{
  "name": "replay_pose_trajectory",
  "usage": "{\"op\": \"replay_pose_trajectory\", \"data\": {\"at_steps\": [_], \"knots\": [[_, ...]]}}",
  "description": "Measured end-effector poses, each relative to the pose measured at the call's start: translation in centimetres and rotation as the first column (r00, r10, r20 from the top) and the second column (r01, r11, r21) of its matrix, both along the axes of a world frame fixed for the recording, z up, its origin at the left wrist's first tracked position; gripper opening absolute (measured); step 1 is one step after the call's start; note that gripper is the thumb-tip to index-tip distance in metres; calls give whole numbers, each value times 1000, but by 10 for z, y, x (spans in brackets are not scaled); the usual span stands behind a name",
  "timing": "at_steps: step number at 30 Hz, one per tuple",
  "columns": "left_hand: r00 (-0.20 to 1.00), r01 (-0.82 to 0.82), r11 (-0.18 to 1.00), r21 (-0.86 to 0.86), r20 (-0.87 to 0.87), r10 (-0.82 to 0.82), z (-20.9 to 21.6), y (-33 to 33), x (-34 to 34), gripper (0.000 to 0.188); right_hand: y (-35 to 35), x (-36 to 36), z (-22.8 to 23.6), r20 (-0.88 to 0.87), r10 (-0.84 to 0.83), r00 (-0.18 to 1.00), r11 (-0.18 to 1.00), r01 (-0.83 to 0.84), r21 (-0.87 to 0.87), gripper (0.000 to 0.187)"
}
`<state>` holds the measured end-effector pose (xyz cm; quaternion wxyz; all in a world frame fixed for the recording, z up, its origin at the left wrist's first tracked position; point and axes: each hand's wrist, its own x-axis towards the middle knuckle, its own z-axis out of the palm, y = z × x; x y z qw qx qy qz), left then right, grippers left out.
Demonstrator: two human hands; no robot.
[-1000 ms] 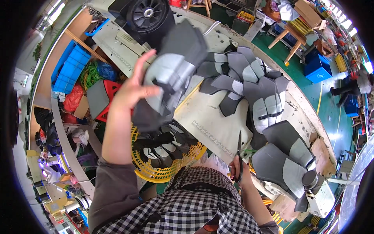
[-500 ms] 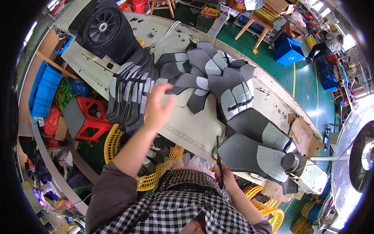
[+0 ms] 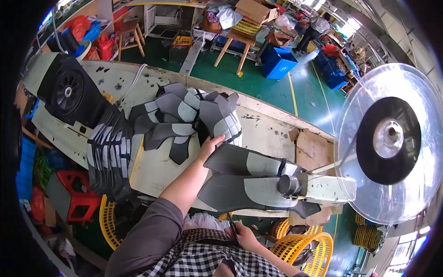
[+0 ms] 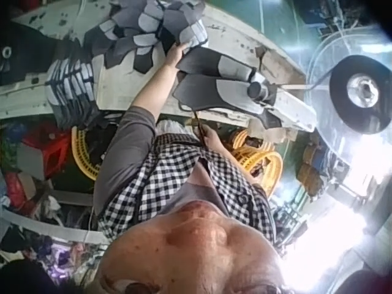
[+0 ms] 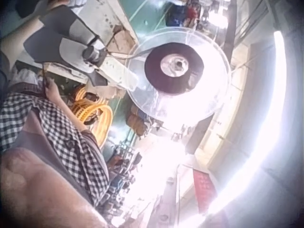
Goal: Trimming excess material from shoe components using scissors and organizing them into a basket.
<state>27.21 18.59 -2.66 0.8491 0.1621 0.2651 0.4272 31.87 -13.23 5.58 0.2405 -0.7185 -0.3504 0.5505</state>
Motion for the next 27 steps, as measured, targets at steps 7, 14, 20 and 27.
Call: {"op": "replay_pose_trajectory", "data": {"at_steps": [7,14,20,27], "knots": [[966,157,987,15,207,-157,53,-1,-31,39,-5,3,-10,34,116,993,990,-118,70,37],[948,0,999,33,318,-11,80,-70,-148,43,18,18,35,277,622,733,768,-639,-34,48],[946,-214,976,-44,239,219,52,-187,-228,60,22,50,50,212,781,588,615,-783,-93,47],[833,-531,732,-428,-104,544,-46,-258,-228,46,28,44,-9,136,761,635,646,-760,-66,46]]}}
